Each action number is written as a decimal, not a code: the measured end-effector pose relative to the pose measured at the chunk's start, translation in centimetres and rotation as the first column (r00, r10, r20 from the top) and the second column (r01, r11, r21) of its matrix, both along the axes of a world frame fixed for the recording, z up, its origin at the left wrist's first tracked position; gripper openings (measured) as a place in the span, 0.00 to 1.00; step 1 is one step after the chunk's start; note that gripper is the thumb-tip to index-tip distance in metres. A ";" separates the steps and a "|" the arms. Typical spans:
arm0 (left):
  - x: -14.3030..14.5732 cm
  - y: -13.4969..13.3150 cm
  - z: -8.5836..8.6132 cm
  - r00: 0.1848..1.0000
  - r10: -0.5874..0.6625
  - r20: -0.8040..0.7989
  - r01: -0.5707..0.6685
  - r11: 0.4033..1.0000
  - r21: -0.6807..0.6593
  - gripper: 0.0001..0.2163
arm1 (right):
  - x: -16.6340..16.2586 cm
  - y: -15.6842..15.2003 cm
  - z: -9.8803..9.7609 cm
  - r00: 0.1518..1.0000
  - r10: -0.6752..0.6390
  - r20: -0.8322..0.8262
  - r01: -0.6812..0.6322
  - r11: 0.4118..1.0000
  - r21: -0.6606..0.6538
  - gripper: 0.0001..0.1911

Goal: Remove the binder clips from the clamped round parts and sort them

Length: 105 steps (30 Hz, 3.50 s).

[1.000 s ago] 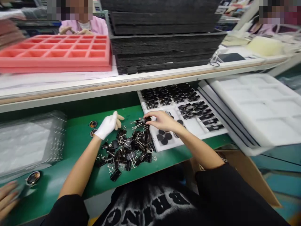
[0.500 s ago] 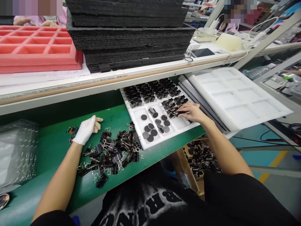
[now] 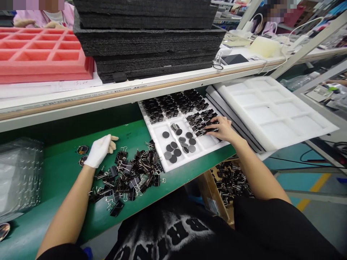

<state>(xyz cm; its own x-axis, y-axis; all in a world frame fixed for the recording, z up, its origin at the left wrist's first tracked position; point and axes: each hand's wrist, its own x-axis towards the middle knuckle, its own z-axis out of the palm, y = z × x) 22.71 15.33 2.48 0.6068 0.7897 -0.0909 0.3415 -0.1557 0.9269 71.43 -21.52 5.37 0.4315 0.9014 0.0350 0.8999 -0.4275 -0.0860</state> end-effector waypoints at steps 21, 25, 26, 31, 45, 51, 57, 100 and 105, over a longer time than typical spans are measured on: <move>-12.0 -2.0 4.1 0.932 0.356 0.063 -0.360 0.895 0.264 0.25 | -6.7 11.5 -3.2 0.886 0.241 -0.396 -0.230 0.970 0.076 0.25; -15.6 -1.5 2.0 0.851 0.478 -0.218 -0.332 0.812 0.480 0.19 | -7.2 9.8 -3.9 0.850 0.230 -0.474 -0.229 0.972 0.062 0.21; -15.9 -1.5 1.3 0.849 0.431 -0.304 -0.233 0.823 0.517 0.19 | -7.4 9.4 -3.9 0.842 0.252 -0.476 -0.251 0.966 0.066 0.19; -14.5 -2.0 -1.0 0.797 0.253 -0.548 0.147 0.800 0.582 0.30 | -7.9 8.4 -2.2 0.839 0.342 -0.423 -0.337 0.937 0.090 0.13; -1.5 0.5 -1.2 0.841 -0.036 -0.539 0.345 0.803 0.486 0.35 | -24.7 26.3 0.9 0.541 0.621 -0.568 -0.393 0.783 0.481 0.06; -0.6 0.0 -1.9 0.875 -0.001 -0.484 0.292 0.799 0.525 0.35 | -27.2 31.0 -2.4 0.403 0.839 -0.366 -0.719 0.537 0.441 0.09; -0.9 0.2 -2.1 0.876 -0.041 -0.481 0.315 0.803 0.506 0.35 | -27.1 30.8 -3.9 0.417 0.871 -0.259 -0.832 0.480 0.276 0.19; -0.1 -0.2 -1.1 0.778 0.053 -0.626 0.376 0.759 0.532 0.30 | -30.3 31.9 -1.8 0.927 0.216 -0.306 -0.185 0.974 0.127 0.24; 0.2 -0.1 -1.2 0.745 0.069 -0.664 0.384 0.770 0.510 0.27 | -30.5 33.0 -4.1 0.930 0.066 -0.362 -0.033 0.995 0.097 0.26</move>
